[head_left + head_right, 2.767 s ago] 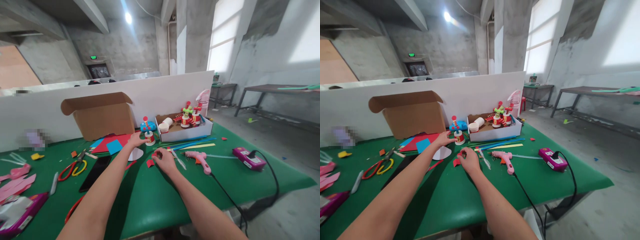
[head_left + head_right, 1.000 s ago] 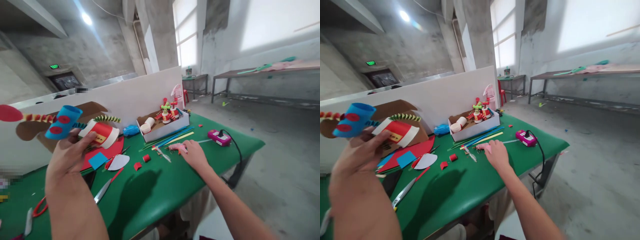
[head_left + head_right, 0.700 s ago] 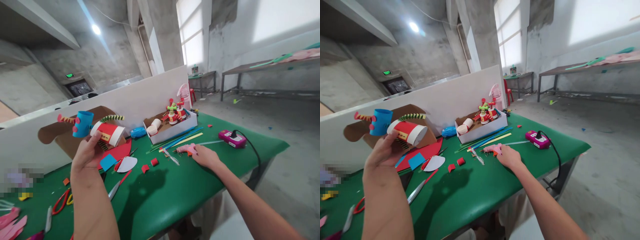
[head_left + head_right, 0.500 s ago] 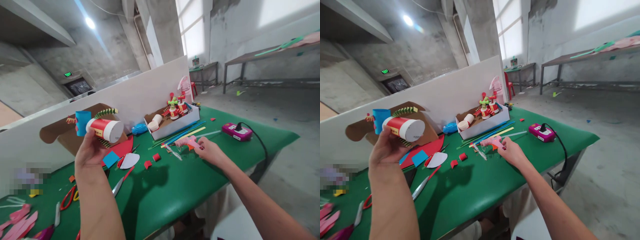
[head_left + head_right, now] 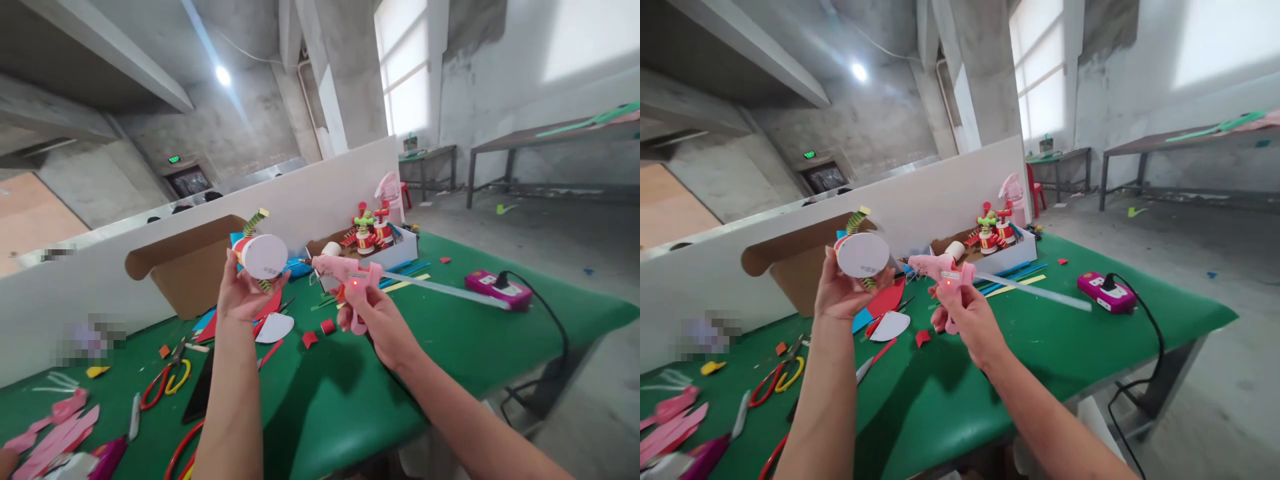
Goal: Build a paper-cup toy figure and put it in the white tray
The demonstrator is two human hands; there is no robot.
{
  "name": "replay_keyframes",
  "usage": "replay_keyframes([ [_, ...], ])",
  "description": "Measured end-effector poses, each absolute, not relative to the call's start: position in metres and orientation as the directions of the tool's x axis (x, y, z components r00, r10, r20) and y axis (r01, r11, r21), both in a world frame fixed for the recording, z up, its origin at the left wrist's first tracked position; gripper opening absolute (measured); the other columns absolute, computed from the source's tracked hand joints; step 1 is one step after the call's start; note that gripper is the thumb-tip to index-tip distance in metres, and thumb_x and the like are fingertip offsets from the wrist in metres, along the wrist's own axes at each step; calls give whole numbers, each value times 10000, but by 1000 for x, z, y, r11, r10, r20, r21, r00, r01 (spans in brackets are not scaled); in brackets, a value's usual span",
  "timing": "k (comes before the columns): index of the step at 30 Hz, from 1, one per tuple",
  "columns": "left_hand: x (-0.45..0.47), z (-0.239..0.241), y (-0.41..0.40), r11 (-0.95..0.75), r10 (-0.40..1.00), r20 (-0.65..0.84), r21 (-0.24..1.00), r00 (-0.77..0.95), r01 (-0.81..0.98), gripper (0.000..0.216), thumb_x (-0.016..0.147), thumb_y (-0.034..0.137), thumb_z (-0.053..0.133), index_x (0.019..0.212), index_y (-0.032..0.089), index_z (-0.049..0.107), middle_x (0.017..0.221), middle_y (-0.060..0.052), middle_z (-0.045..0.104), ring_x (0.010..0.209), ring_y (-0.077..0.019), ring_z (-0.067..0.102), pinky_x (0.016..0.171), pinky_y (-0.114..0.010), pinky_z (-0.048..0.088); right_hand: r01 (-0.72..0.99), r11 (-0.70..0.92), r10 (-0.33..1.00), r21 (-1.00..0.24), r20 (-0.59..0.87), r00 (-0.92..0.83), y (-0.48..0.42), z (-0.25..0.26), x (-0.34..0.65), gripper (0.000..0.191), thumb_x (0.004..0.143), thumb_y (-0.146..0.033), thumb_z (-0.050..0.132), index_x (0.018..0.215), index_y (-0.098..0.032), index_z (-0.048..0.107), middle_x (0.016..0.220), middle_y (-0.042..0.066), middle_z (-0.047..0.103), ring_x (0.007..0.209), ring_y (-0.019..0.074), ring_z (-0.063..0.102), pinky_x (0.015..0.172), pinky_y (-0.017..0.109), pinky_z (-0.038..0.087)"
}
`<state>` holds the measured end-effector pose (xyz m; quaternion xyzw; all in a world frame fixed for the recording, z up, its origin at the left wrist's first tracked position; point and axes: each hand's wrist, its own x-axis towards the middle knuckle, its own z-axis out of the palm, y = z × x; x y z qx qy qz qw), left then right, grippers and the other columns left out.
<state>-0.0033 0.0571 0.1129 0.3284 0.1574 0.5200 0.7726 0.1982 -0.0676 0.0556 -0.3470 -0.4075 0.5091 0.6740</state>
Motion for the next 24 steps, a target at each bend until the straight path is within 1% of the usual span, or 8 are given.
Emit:
replay_keyframes([
  [2, -2, 112, 58, 274, 893, 94, 663, 441, -697, 441, 809, 578, 540, 1110, 262, 602, 981, -61, 713, 1003, -276, 643, 922, -507, 491, -264, 355, 931, -897, 314, 183, -68, 61, 190, 453, 790, -557, 582, 963, -143, 646, 521, -23, 555, 455, 93, 482, 452, 216, 414],
  [4, -1, 112, 58, 291, 881, 99, 657, 462, -695, 429, 824, 554, 535, 1116, 247, 601, 962, -64, 719, 976, -267, 655, 912, -490, 499, -96, 473, 873, -876, 450, 190, -67, 66, 183, 423, 838, -511, 541, 997, -136, 658, 566, -6, 577, 464, 95, 473, 462, 223, 419],
  [7, 1, 113, 57, 303, 874, 106, 644, 475, -702, 384, 847, 509, 530, 1089, 223, 615, 913, -60, 729, 925, -245, 674, 870, -429, 524, 142, 640, 740, -755, 656, 149, -66, 69, 175, 325, 872, -412, 528, 1016, -147, 650, 794, 52, 657, 606, 126, 556, 568, 246, 475],
  [10, 3, 116, 53, 303, 887, 92, 623, 453, -721, 348, 856, 488, 531, 1043, 210, 628, 851, -50, 732, 879, -231, 686, 814, -386, 542, 280, 736, 619, -616, 780, 88, -65, 69, 173, 253, 888, -342, 515, 1020, -160, 631, 922, 75, 653, 770, 164, 598, 699, 267, 498],
  [12, 4, 118, 50, 297, 903, 66, 618, 425, -728, 350, 862, 488, 522, 1031, 200, 629, 834, -55, 732, 855, -233, 689, 776, -385, 551, 305, 741, 603, -598, 793, 88, -64, 69, 173, 251, 897, -338, 501, 1030, -163, 622, 908, 73, 645, 744, 159, 595, 683, 260, 498],
  [16, 5, 123, 45, 290, 919, 34, 619, 393, -730, 358, 873, 483, 506, 1055, 197, 620, 871, -67, 733, 851, -247, 688, 756, -433, 556, 309, 679, 659, -666, 738, 142, -62, 74, 175, 316, 905, -406, 474, 1007, -159, 643, 733, 42, 623, 519, 121, 504, 526, 241, 460],
  [20, 5, 125, 43, 287, 928, 16, 610, 373, -739, 333, 860, 474, 535, 1062, 222, 614, 856, -51, 730, 860, -246, 685, 757, -439, 557, 353, 678, 645, -645, 752, 136, -60, 79, 175, 401, 898, -480, 456, 960, -155, 683, 550, 12, 543, 511, 150, 496, 534, 266, 457],
  [24, 4, 124, 44, 296, 918, 27, 616, 396, -730, 337, 865, 471, 526, 1061, 212, 612, 853, -61, 728, 836, -240, 687, 718, -402, 563, 387, 670, 648, -634, 753, 114, -60, 82, 173, 442, 886, -532, 446, 896, -172, 702, 493, 5, 497, 489, 158, 477, 504, 271, 438],
])
